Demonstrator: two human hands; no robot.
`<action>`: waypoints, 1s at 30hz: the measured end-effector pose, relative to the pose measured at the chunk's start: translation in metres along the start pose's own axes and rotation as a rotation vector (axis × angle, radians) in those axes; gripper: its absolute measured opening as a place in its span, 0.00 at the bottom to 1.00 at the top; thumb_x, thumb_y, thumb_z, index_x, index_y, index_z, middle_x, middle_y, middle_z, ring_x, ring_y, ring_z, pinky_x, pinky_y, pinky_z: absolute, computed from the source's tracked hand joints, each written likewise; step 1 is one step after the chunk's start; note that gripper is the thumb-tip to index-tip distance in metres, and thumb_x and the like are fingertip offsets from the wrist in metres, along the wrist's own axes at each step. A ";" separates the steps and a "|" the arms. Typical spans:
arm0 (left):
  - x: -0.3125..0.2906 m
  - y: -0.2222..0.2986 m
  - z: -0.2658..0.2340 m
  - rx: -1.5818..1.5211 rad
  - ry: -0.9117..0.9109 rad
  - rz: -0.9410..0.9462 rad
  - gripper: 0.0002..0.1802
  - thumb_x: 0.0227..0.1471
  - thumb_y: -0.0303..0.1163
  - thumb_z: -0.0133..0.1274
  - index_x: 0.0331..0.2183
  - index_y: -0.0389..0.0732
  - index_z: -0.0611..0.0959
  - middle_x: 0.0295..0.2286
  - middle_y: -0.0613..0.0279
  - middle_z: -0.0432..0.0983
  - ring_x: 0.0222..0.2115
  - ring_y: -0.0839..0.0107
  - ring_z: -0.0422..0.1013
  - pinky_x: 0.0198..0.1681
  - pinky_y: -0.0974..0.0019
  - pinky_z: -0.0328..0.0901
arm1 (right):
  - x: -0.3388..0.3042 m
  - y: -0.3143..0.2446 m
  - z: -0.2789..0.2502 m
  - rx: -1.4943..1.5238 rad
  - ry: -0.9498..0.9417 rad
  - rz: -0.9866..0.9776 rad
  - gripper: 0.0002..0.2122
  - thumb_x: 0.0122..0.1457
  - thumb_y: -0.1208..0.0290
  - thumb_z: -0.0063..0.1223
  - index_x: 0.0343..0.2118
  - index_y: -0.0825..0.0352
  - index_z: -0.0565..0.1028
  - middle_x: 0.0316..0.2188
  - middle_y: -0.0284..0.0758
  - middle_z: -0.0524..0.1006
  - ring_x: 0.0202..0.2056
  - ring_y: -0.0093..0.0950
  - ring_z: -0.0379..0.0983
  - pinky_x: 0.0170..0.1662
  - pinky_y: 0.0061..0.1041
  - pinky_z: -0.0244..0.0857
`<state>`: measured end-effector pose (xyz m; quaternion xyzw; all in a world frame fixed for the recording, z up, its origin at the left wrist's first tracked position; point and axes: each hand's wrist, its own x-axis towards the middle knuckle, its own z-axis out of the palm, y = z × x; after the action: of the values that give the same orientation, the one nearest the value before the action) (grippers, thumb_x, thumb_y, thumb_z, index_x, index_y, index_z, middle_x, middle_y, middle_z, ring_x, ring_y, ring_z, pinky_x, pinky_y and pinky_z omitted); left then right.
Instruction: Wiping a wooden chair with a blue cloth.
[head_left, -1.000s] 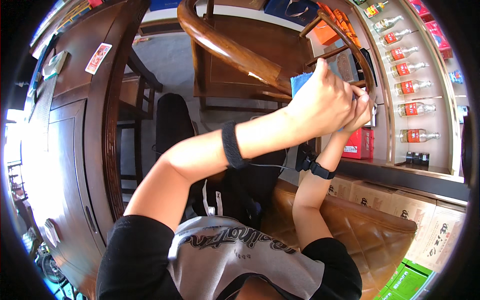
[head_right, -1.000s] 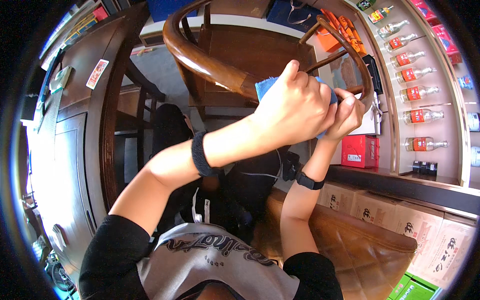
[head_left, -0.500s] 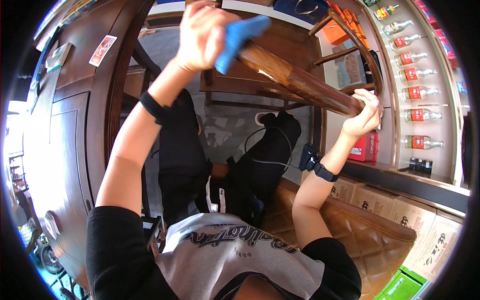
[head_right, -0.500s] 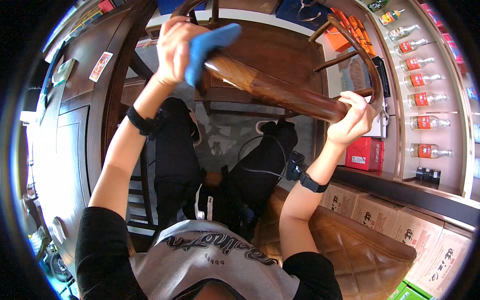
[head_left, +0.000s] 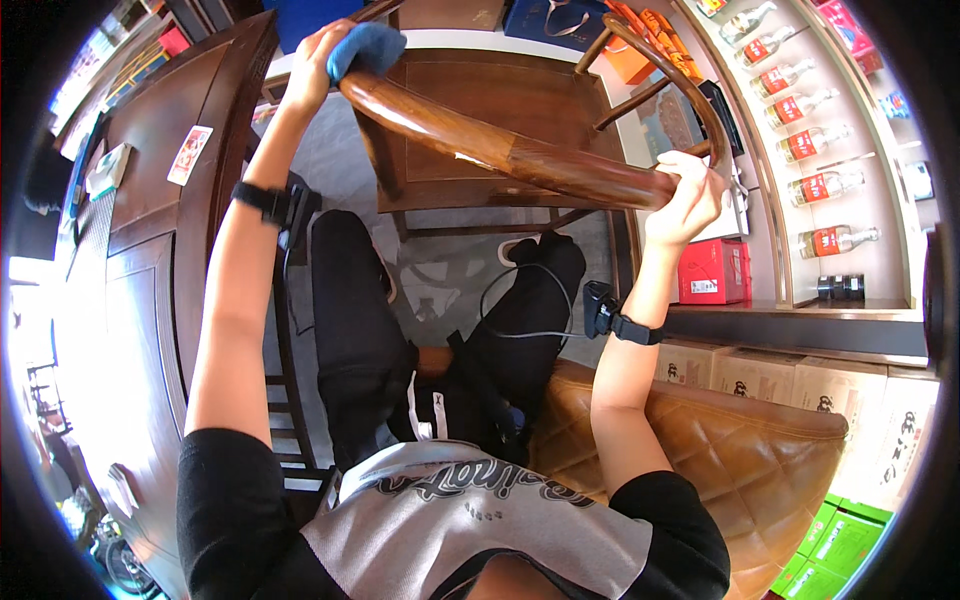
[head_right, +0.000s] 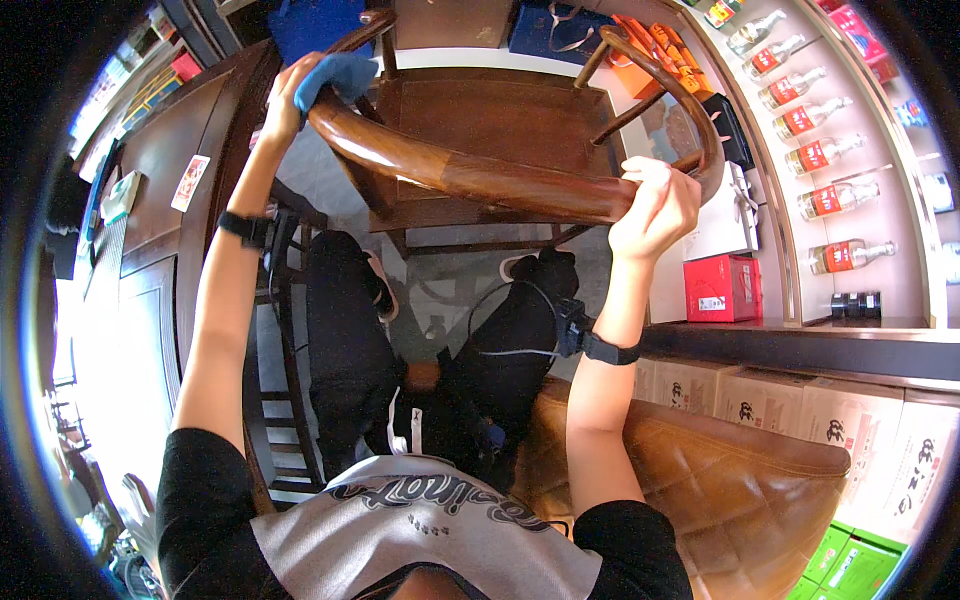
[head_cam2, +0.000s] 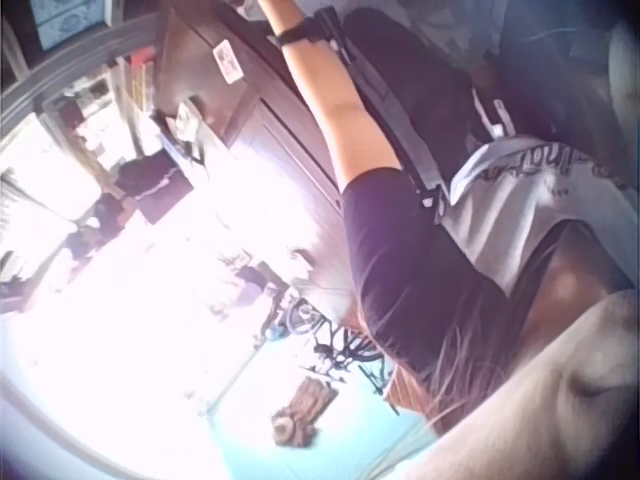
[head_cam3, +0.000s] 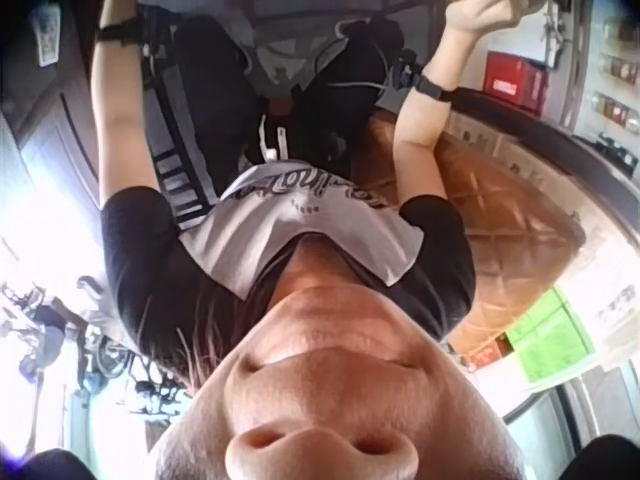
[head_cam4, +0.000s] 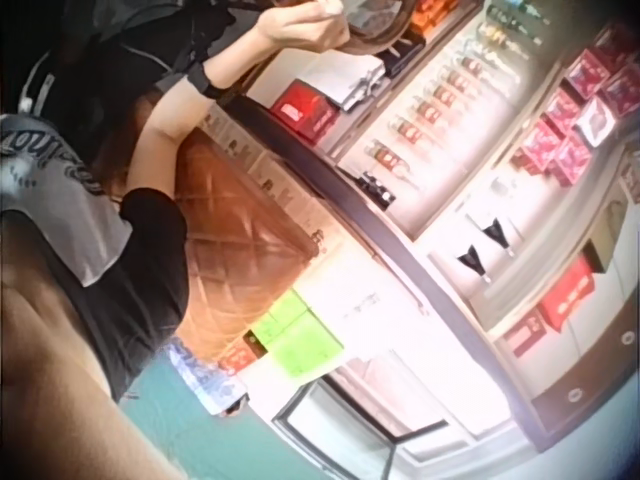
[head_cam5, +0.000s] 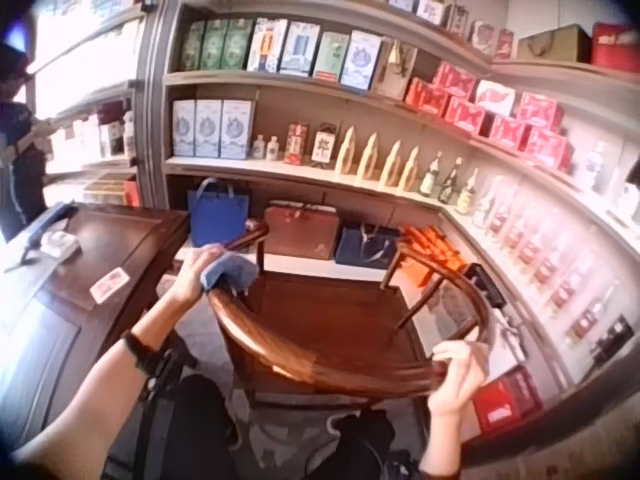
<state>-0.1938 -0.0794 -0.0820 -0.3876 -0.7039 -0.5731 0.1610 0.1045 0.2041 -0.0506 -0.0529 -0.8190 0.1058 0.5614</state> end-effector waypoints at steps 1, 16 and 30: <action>-0.004 0.007 -0.005 0.100 -0.058 0.128 0.20 0.55 0.38 0.38 0.32 0.32 0.78 0.34 0.51 0.75 0.35 0.55 0.70 0.47 0.61 0.60 | 0.001 -0.001 0.003 0.006 0.007 -0.006 0.14 0.59 0.70 0.35 0.22 0.65 0.74 0.19 0.32 0.76 0.23 0.31 0.72 0.36 0.29 0.60; -0.063 0.232 0.174 0.566 -0.086 0.358 0.17 0.46 0.44 0.51 0.20 0.39 0.75 0.17 0.61 0.68 0.20 0.66 0.67 0.26 0.64 0.61 | -0.004 0.007 0.000 -0.093 -0.012 0.025 0.19 0.61 0.61 0.34 0.24 0.67 0.76 0.21 0.35 0.77 0.26 0.35 0.71 0.37 0.34 0.62; -0.057 0.130 0.061 0.316 0.059 0.586 0.17 0.50 0.39 0.42 0.28 0.37 0.79 0.22 0.57 0.75 0.22 0.65 0.71 0.28 0.67 0.64 | 0.001 -0.006 0.000 0.080 -0.001 0.092 0.20 0.62 0.66 0.30 0.22 0.68 0.76 0.18 0.34 0.76 0.23 0.33 0.71 0.38 0.31 0.60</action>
<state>-0.0489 -0.0372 -0.0497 -0.5269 -0.6377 -0.3971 0.3974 0.1041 0.1985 -0.0489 -0.0680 -0.8111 0.1639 0.5573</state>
